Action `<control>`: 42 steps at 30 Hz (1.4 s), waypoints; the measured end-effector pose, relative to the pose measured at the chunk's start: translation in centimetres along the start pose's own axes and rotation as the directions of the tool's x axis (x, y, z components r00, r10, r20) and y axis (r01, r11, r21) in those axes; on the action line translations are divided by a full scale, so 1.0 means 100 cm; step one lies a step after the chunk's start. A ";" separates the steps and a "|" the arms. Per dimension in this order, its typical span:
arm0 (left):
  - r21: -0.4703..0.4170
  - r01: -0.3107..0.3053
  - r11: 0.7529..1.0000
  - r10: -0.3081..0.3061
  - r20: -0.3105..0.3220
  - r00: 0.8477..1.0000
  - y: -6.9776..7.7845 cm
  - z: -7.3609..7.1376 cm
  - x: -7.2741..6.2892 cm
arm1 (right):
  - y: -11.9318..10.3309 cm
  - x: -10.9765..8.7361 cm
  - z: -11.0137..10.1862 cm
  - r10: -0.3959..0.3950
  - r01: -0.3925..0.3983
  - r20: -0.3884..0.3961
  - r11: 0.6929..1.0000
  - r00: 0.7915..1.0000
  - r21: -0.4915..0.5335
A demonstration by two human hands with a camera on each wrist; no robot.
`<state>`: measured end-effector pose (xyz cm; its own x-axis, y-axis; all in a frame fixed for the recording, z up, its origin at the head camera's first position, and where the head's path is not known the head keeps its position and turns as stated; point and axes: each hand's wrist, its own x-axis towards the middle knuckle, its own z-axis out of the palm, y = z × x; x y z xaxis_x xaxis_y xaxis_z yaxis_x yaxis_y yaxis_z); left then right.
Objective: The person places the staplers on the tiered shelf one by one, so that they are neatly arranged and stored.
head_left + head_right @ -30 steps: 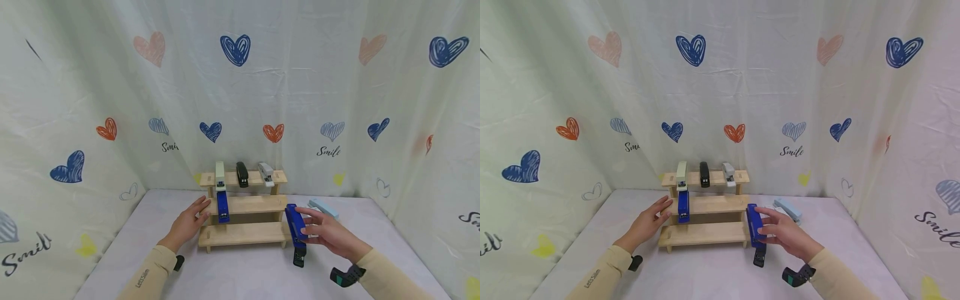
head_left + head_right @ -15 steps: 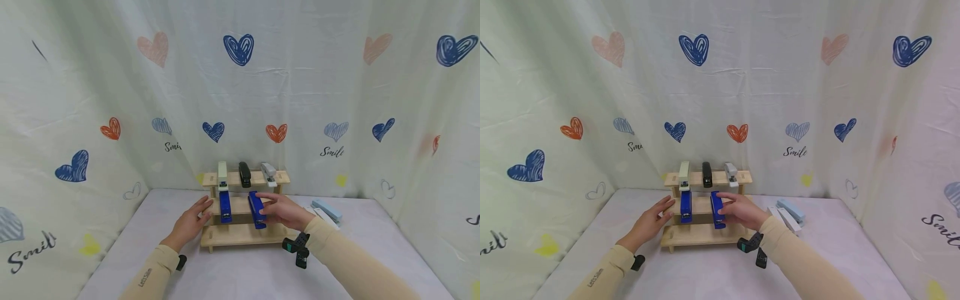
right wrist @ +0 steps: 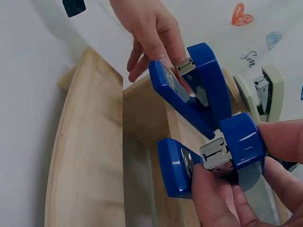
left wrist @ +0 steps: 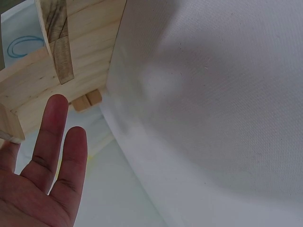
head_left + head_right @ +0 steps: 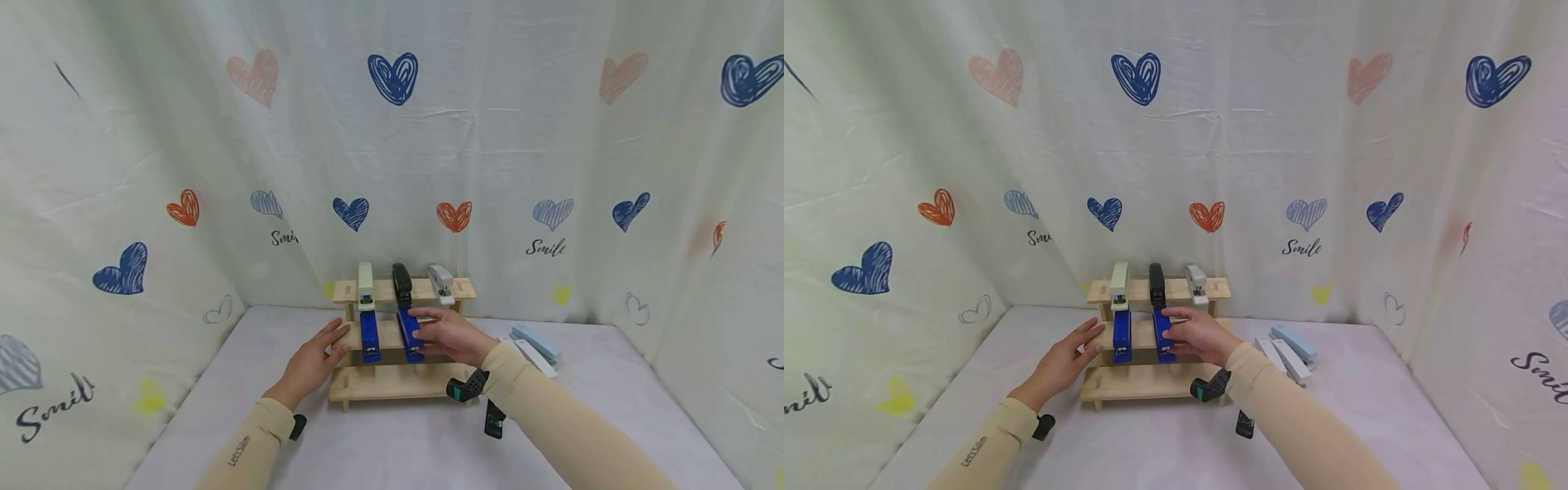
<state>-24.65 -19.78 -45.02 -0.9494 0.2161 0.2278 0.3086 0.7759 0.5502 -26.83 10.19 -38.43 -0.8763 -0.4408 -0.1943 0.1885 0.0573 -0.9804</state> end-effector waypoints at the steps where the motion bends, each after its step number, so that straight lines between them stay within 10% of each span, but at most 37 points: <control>1: 0.000 0.000 1.000 0.000 0.000 1.000 0.000 0.000 0.000 | 0.000 0.000 0.000 0.003 -0.003 -0.001 1.000 1.000 0.003; 42: -0.004 -0.016 1.000 0.016 -0.003 1.000 -0.001 0.000 0.001 | 0.004 0.004 0.009 -0.005 0.006 -0.091 1.000 0.996 0.005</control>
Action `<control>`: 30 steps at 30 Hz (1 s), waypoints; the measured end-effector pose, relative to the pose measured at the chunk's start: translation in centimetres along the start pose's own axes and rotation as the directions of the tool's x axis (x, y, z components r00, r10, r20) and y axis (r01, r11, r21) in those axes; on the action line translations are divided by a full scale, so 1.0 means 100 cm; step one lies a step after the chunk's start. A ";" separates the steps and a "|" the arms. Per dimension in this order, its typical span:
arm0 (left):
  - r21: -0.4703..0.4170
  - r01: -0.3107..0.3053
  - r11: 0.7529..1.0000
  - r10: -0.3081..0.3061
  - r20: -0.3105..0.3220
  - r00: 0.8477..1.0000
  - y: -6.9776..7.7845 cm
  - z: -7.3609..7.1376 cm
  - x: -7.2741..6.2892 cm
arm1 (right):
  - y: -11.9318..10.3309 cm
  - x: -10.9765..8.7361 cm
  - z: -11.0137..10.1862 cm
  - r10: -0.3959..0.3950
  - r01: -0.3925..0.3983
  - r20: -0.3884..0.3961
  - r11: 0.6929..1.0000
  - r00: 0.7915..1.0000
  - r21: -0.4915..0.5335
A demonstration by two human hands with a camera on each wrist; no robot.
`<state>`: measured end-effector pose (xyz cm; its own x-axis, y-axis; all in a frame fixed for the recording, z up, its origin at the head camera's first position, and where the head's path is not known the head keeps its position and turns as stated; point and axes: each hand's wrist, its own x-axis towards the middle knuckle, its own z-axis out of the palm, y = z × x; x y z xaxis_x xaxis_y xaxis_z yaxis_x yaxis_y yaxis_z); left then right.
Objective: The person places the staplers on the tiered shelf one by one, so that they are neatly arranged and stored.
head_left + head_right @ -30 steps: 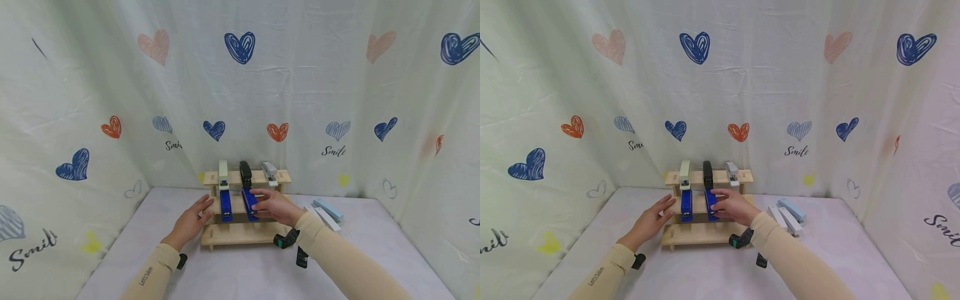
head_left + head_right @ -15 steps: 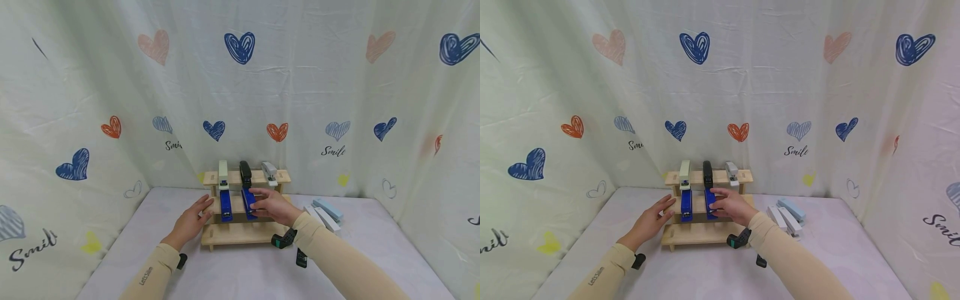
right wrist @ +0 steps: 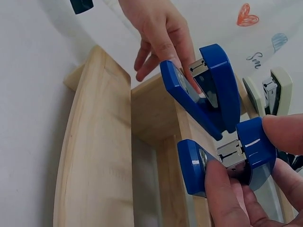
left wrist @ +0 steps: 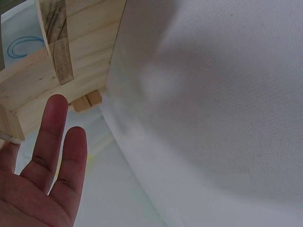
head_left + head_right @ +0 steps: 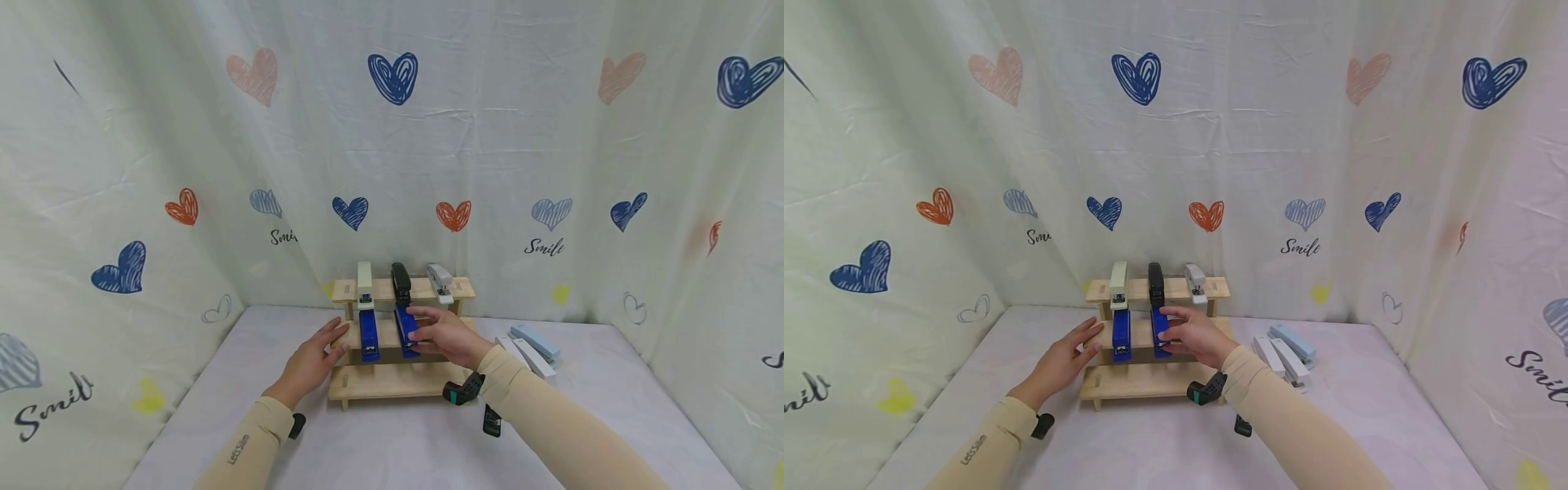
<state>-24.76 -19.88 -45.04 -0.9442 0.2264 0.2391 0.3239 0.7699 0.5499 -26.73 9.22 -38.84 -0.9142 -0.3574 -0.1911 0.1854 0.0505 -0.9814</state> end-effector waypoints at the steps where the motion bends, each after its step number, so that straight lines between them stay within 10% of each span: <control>1: 0.001 -0.002 1.000 0.002 0.000 1.000 0.000 0.000 0.000 | 0.000 0.000 0.000 0.000 0.000 0.001 1.000 1.000 0.000; 13: 0.002 -0.001 1.000 0.001 -0.004 1.000 -0.001 0.001 -0.001 | 0.004 -0.022 -0.021 -0.053 0.056 0.036 0.994 0.998 -0.091; 30: -0.004 0.000 1.000 0.000 -0.006 1.000 -0.003 0.003 0.000 | 0.057 -0.112 -0.107 0.046 -0.082 -0.200 0.981 0.979 -0.177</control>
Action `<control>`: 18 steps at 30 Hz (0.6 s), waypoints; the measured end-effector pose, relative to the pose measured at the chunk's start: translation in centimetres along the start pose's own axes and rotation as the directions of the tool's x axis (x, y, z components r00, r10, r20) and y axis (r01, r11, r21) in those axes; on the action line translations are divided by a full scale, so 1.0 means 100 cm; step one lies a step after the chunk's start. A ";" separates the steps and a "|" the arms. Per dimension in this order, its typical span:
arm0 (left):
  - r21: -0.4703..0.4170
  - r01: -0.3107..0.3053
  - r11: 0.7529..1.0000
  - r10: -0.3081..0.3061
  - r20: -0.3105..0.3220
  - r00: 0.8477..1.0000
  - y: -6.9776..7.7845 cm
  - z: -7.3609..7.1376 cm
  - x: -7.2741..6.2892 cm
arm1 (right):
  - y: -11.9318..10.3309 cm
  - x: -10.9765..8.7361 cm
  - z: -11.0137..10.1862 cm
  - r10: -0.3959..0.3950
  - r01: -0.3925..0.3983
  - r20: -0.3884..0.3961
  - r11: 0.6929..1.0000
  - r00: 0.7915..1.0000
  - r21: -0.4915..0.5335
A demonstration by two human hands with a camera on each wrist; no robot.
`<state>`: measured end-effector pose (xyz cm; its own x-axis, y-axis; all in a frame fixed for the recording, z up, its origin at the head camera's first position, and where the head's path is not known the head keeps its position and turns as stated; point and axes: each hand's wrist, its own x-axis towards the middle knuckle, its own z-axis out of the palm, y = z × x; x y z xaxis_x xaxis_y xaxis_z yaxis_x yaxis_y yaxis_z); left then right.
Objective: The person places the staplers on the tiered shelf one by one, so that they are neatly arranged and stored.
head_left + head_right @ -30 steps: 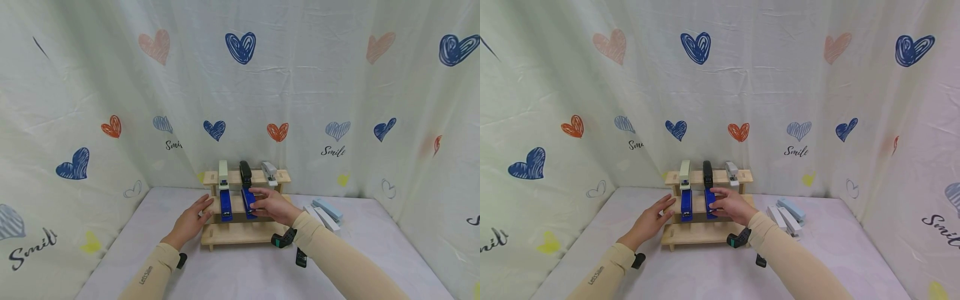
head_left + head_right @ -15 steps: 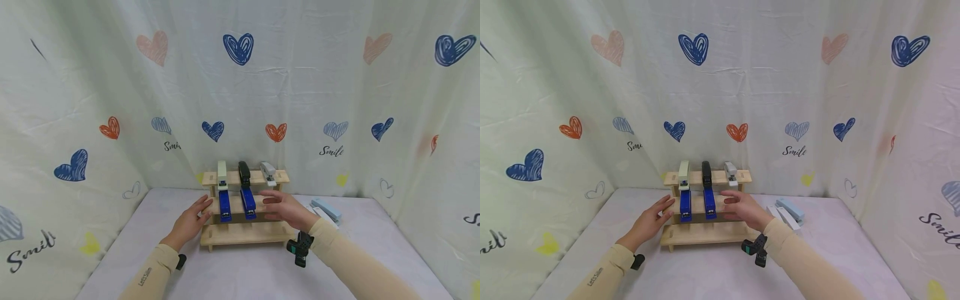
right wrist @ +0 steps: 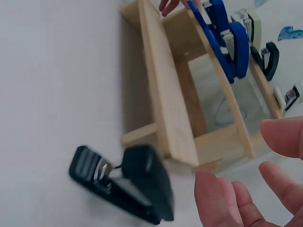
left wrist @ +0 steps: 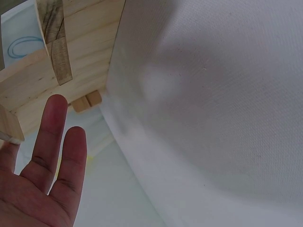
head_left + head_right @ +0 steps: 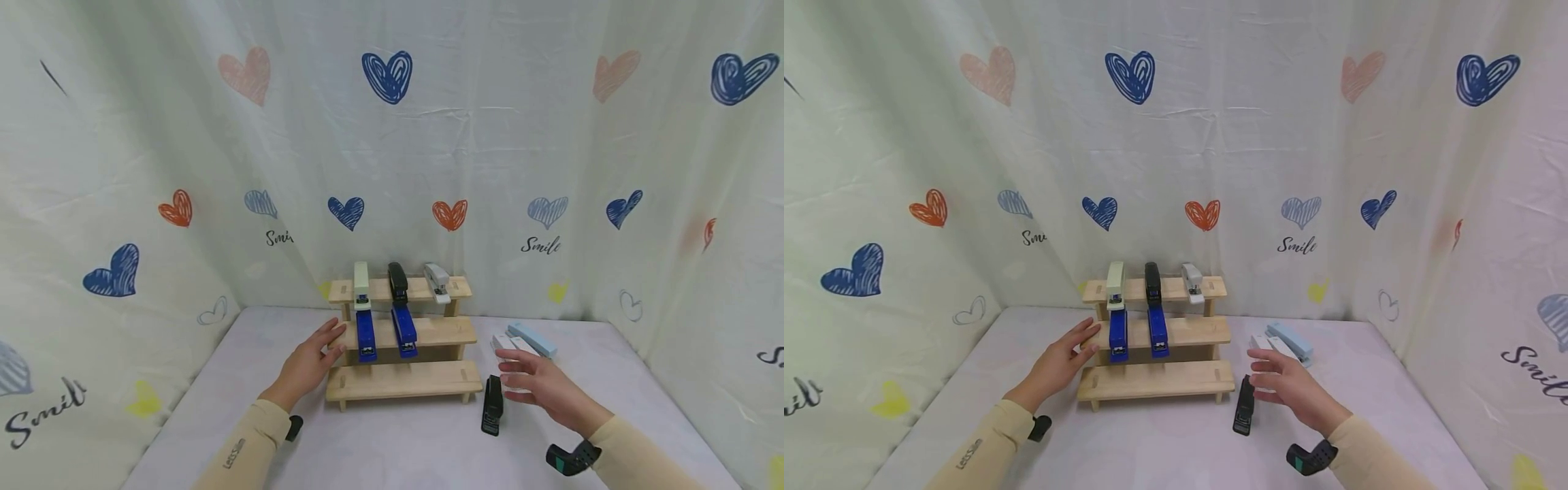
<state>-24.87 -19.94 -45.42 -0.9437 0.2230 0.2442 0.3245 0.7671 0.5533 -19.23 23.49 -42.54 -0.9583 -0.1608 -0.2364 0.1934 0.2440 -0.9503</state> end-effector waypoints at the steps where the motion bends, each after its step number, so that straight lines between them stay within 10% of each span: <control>1: -0.001 -0.002 1.000 0.002 0.000 1.000 0.000 0.000 0.000 | 0.005 -0.002 -0.001 0.019 -0.019 -0.018 1.000 1.000 0.003; 9: -0.001 0.001 1.000 -0.001 0.001 1.000 0.000 0.001 0.000 | 0.040 -0.012 0.006 0.098 -0.095 -0.101 0.995 0.990 0.037; 18: -0.003 -0.004 1.000 0.004 0.002 1.000 0.002 -0.001 0.000 | 0.059 -0.012 0.019 0.097 -0.098 0.018 0.984 0.995 0.152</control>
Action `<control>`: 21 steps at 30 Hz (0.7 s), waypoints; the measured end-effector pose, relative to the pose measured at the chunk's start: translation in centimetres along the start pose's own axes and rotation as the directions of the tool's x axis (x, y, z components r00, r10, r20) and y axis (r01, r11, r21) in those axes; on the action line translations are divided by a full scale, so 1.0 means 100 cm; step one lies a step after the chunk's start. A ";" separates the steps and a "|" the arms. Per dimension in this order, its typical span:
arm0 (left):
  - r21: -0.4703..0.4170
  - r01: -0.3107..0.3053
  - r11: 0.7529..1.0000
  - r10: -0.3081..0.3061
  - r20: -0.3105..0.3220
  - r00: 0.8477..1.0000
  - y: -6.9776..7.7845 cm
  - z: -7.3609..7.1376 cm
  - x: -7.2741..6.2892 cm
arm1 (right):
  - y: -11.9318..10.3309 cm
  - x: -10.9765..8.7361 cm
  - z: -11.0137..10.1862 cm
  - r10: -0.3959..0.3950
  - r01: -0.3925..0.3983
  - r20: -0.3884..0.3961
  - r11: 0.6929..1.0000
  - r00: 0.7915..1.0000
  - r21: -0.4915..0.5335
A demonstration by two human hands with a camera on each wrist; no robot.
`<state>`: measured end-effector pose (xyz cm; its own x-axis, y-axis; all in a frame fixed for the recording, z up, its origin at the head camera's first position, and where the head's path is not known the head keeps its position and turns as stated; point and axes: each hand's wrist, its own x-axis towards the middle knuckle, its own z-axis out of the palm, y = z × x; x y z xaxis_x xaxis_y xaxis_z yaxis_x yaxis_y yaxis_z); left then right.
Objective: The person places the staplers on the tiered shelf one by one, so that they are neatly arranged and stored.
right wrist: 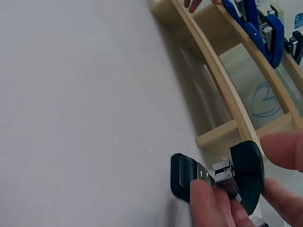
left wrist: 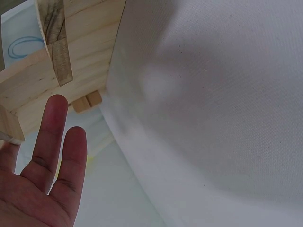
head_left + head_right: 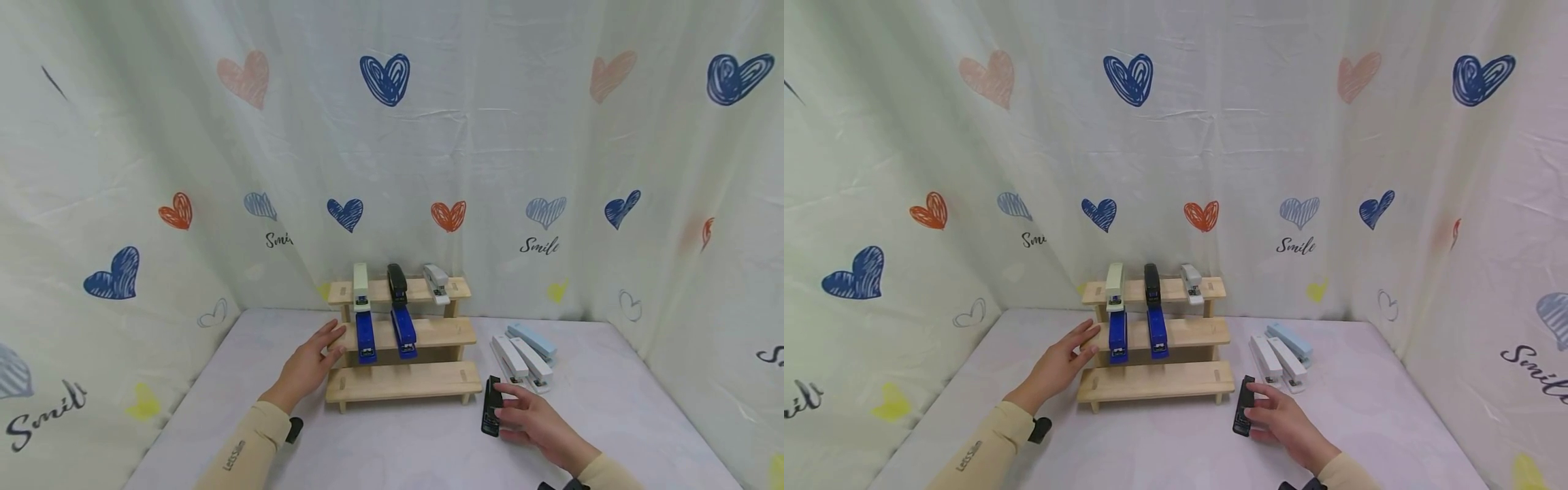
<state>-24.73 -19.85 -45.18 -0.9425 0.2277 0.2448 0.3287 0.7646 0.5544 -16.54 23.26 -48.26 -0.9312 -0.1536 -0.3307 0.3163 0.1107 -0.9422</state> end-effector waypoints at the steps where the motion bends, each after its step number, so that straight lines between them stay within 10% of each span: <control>1: -0.002 0.002 1.000 -0.002 0.000 1.000 0.000 0.000 0.000 | 0.000 0.000 0.001 0.005 -0.005 -0.001 1.000 1.000 0.009; 21: -0.009 0.030 0.999 -0.030 0.023 0.999 0.000 0.001 0.000 | -0.002 0.010 0.022 0.018 -0.008 -0.234 0.999 0.972 0.044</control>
<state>-24.77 -19.76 -45.21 -0.9532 0.2184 0.2093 0.3003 0.7659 0.5685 -17.15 20.93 -48.56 -0.9418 0.0829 -0.3257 0.3315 0.0688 -0.9410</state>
